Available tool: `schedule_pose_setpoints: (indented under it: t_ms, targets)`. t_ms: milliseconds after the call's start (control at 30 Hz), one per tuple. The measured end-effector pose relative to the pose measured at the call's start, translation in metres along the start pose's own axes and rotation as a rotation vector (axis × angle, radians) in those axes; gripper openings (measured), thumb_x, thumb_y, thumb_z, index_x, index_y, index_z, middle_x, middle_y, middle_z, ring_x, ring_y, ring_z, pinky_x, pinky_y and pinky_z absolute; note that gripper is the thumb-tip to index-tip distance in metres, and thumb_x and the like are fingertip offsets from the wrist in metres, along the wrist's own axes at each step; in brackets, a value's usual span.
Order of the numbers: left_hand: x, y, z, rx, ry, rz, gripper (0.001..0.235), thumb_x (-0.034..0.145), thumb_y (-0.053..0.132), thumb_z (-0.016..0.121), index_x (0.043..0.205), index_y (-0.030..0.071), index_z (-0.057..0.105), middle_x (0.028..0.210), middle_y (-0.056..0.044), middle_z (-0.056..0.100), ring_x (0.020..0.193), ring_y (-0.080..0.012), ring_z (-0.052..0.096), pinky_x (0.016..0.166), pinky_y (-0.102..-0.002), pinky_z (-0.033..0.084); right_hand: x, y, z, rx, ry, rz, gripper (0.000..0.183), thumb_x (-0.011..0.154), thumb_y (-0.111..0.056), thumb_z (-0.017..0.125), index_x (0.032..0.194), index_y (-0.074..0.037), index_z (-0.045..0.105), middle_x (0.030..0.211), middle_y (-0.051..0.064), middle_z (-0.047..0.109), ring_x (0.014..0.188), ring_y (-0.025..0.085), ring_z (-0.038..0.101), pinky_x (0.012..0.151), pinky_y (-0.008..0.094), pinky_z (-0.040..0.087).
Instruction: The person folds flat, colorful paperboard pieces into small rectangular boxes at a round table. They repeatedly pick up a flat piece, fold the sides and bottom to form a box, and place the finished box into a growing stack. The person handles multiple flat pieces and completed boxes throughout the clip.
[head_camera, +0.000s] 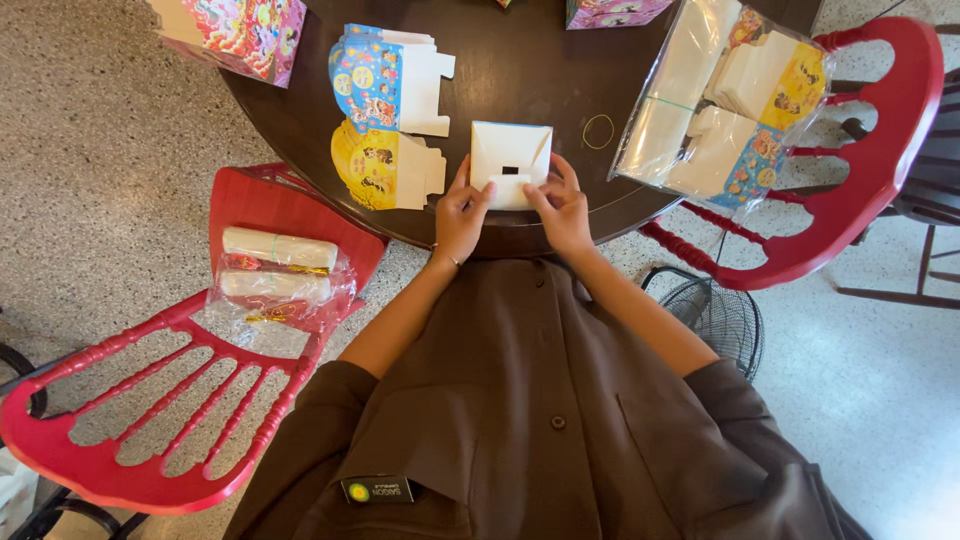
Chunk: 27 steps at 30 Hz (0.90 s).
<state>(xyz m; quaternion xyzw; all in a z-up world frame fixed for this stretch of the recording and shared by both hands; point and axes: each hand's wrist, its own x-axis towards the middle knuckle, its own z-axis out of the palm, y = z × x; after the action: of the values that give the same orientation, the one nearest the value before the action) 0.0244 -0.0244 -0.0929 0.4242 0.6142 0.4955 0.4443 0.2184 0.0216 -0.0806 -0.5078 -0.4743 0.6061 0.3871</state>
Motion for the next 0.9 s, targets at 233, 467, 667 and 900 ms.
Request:
schedule_pose_setpoints:
  t_ms: [233,467,667,900]
  targets:
    - [0.002,-0.002,0.022,-0.165,0.202,0.029,0.044,0.092,0.023,0.079,0.116,0.001,0.05,0.147,-0.018,0.047,0.125,-0.0238,0.059,0.106,-0.035,0.05,0.006,0.018,-0.005,-0.439,0.137,-0.083,0.043,0.093,-0.022,0.087,0.065,0.002,0.065,0.079,0.017,0.069,0.129,0.024,0.064,0.093,0.034,0.051]
    - [0.014,-0.009,0.023,0.097,0.176,0.055,0.061,0.09,0.014,0.076,0.145,0.001,0.052,0.137,-0.013,0.062,0.119,-0.0218,0.063,0.101,-0.035,0.051,0.012,-0.002,0.009,-0.418,0.246,0.022,0.036,0.081,-0.022,0.085,0.062,0.001,0.064,0.122,0.013,0.066,0.063,0.013,0.056,0.057,0.028,0.044]
    - [0.019,-0.016,0.031,0.069,0.222,-0.07,0.063,0.087,0.018,0.078,0.142,0.002,0.053,0.134,-0.013,0.063,0.112,-0.0225,0.064,0.095,-0.035,0.052,0.015,-0.001,0.012,-0.302,0.285,-0.002,0.031,0.086,-0.016,0.086,0.084,0.002,0.06,0.136,0.013,0.052,0.077,0.014,0.059,0.064,0.028,0.047]
    - [0.025,-0.023,0.041,0.182,0.265,-0.096,0.079,0.091,0.037,0.077,0.15,-0.002,0.041,0.143,-0.023,0.056,0.131,-0.0351,0.056,0.109,-0.043,0.043,0.016,0.024,0.018,-0.018,0.222,-0.178,0.05,0.102,-0.01,0.074,0.138,-0.003,0.041,0.152,0.017,0.037,0.132,0.021,0.058,0.104,0.031,0.051]
